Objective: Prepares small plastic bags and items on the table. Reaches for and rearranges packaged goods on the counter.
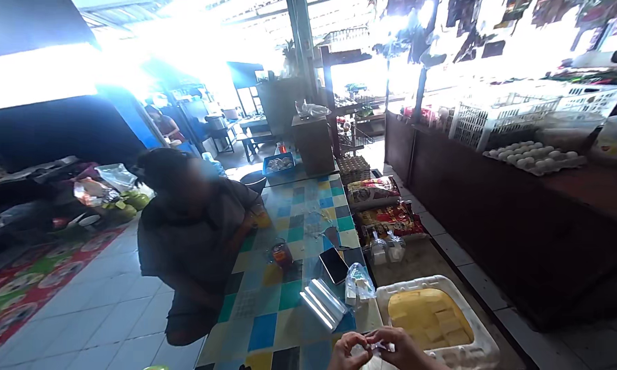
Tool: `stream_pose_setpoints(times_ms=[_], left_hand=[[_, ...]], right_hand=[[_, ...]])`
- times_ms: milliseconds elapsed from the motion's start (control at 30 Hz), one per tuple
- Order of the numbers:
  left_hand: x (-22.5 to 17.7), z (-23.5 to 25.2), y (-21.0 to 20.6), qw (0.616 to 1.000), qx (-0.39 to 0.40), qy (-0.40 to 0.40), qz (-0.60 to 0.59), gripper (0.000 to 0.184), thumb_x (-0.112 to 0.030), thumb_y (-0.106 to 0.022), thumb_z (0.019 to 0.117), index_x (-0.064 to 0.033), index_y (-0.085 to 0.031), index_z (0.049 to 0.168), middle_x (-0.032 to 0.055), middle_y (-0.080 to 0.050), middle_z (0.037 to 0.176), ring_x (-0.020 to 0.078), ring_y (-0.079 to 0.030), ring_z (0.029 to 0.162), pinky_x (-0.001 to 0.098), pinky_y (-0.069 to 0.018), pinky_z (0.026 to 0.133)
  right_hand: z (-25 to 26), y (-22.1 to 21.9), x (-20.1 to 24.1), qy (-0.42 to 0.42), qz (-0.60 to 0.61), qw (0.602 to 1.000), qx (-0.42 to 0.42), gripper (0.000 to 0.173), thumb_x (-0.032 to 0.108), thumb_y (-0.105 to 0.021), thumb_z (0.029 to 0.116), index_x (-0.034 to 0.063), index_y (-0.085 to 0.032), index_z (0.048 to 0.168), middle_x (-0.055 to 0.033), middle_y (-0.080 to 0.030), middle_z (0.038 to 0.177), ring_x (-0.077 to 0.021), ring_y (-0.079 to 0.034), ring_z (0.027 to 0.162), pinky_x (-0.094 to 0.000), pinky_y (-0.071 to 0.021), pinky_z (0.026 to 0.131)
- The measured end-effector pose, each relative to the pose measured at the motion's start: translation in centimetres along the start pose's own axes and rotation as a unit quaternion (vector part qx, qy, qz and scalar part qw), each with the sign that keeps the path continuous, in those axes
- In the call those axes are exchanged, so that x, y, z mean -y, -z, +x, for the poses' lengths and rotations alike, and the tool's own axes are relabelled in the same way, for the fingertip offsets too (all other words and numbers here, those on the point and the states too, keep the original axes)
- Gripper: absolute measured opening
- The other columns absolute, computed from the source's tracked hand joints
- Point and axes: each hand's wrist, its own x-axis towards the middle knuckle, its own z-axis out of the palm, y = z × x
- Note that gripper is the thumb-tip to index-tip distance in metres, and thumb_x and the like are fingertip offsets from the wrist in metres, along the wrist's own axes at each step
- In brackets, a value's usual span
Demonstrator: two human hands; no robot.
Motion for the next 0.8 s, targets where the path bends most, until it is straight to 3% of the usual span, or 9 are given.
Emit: stream_pose_setpoints(times_ms=[100,167,333,433,500,600,700,800], left_hand=[[0.2,-0.2,0.3,0.999,-0.036,0.003,-0.008,0.011,-0.003,-0.07,0.0817,0.0058,-0.072,0.088,0.0134,-0.061,0.107,0.0154,-0.055,0.109,0.0307,-0.0451,0.098],[-0.1,-0.4,0.5,0.999,-0.042,0.011,-0.008,0.011,-0.001,-0.069,0.0814,0.0078,-0.071,0.088,0.0157,-0.061,0.108,0.0183,-0.055,0.109,0.0342,-0.0456,0.098],[-0.9,-1.0,-0.6,0.995,-0.084,0.031,0.052,0.018,-0.005,-0.069,0.0873,0.0085,-0.071,0.098,0.0181,-0.071,0.103,0.0272,-0.065,0.105,0.0498,-0.0483,0.098],[-1.7,-1.2,-2.2,0.981,-0.146,0.016,0.128,0.017,-0.006,-0.066,0.0863,0.0055,-0.074,0.097,0.0159,-0.074,0.092,0.0315,-0.069,0.096,0.0653,-0.0369,0.1],[-2.1,-1.2,-2.9,0.97,-0.182,0.001,0.162,0.016,-0.005,-0.064,0.0857,0.0045,-0.074,0.094,0.0146,-0.073,0.085,0.0313,-0.07,0.089,0.0679,-0.0338,0.1],[-2.2,-1.4,-3.1,0.965,-0.205,0.0,0.161,0.016,-0.002,-0.063,0.0856,0.0054,-0.074,0.094,0.015,-0.074,0.083,0.0305,-0.071,0.085,0.0672,-0.0332,0.102],[-1.7,-1.6,-2.7,0.966,-0.209,0.004,0.154,0.016,-0.001,-0.063,0.0855,0.0074,-0.073,0.094,0.0167,-0.072,0.082,0.031,-0.07,0.082,0.0591,-0.0463,0.09],[-1.7,-1.4,-2.2,0.972,-0.183,0.02,0.143,0.015,-0.002,-0.065,0.0876,0.0076,-0.072,0.097,0.0164,-0.073,0.085,0.0262,-0.072,0.081,0.0456,-0.0564,0.08]], right_hand=[[0.1,-0.7,0.7,-0.024,0.021,0.999,-0.01,0.019,-0.004,-0.065,0.0923,-0.0099,-0.072,0.109,-0.023,-0.073,0.114,-0.0284,-0.071,0.107,-0.0409,-0.0566,0.095],[0.2,-1.1,1.3,-0.035,0.022,0.999,-0.018,0.018,-0.002,-0.066,0.0932,-0.0105,-0.071,0.109,-0.0234,-0.073,0.108,-0.0308,-0.071,0.102,-0.0449,-0.0567,0.092],[0.5,-1.4,1.7,0.0,-0.005,1.0,-0.016,0.016,-0.004,-0.062,0.0925,-0.0137,-0.066,0.105,-0.0252,-0.068,0.097,-0.0292,-0.067,0.09,-0.0418,-0.0549,0.085],[0.6,-2.0,0.6,0.052,-0.03,0.997,-0.057,0.012,-0.007,-0.062,0.0885,-0.0122,-0.066,0.098,-0.0225,-0.068,0.089,-0.0257,-0.068,0.083,-0.0371,-0.0564,0.081],[0.5,-2.5,0.2,0.077,-0.052,0.992,-0.091,0.008,-0.008,-0.064,0.0852,-0.0108,-0.067,0.091,-0.0221,-0.069,0.087,-0.0265,-0.069,0.082,-0.0363,-0.0574,0.08],[0.2,-2.9,0.2,0.103,-0.066,0.988,-0.095,0.008,-0.009,-0.063,0.0845,-0.0087,-0.07,0.088,-0.0217,-0.072,0.093,-0.0274,-0.072,0.09,-0.036,-0.0586,0.085],[0.0,-2.3,0.1,0.106,-0.039,0.993,-0.038,0.012,-0.007,-0.063,0.0874,-0.0092,-0.073,0.093,-0.0235,-0.072,0.104,-0.0294,-0.071,0.102,-0.0383,-0.0569,0.093],[-0.1,-2.4,-0.2,0.065,0.004,0.996,-0.064,0.015,0.0,-0.07,0.0875,-0.0107,-0.072,0.098,-0.0208,-0.073,0.098,-0.021,-0.072,0.093,-0.0323,-0.0584,0.088]])
